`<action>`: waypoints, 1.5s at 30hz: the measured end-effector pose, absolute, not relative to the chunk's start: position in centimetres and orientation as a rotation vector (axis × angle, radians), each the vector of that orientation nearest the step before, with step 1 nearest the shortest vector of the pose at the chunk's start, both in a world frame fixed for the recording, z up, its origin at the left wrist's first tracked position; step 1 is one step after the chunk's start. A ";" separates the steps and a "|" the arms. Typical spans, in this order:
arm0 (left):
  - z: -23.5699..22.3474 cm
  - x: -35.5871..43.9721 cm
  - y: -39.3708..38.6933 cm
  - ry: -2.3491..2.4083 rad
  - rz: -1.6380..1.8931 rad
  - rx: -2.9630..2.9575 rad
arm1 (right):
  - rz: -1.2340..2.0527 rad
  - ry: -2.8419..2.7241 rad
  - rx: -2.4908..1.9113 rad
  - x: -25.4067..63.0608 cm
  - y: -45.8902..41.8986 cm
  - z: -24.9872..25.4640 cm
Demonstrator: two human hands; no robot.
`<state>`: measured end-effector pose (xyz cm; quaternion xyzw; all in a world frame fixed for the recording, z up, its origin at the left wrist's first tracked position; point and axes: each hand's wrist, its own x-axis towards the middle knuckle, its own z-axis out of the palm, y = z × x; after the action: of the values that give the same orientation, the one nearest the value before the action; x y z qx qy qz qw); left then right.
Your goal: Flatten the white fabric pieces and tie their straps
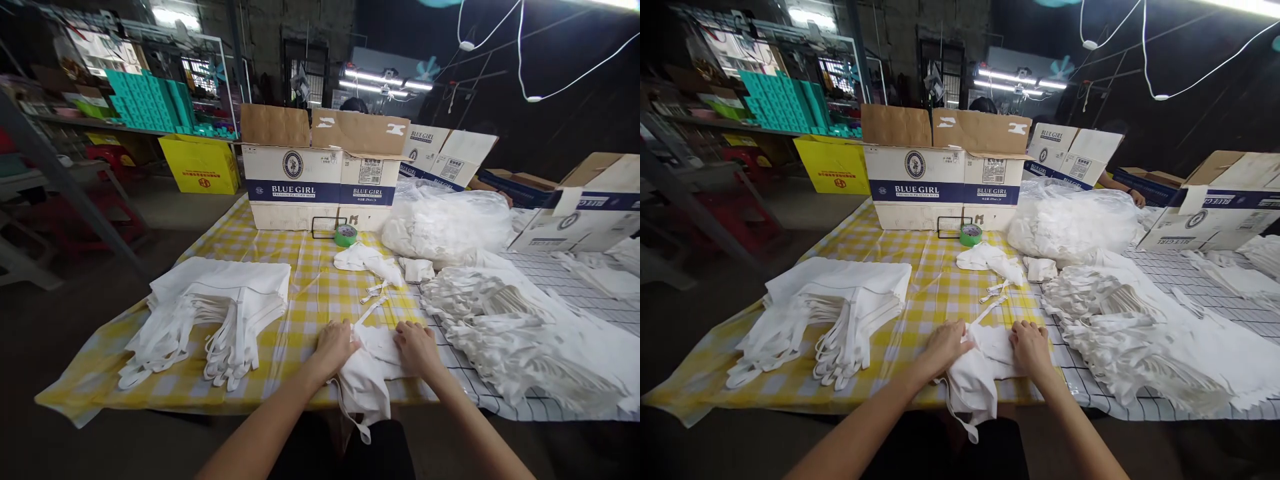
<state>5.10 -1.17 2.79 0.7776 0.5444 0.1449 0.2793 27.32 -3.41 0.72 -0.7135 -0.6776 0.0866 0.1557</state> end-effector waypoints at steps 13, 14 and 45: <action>13.5 -2.4 2.7 0.845 0.763 1.862 | 1.073 -1.045 -0.902 30.8 -4.6 13.7; 15.0 -2.9 2.6 0.786 0.790 1.865 | 1.056 -0.996 -0.853 30.9 -4.6 14.9; 19.1 3.4 0.8 0.530 0.663 1.988 | 1.092 -1.774 -0.990 22.9 -3.9 21.8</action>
<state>3.44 0.78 19.06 0.8114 0.2165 0.2705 0.4707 22.93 -3.85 21.77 -0.3923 -0.7031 0.4327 0.4057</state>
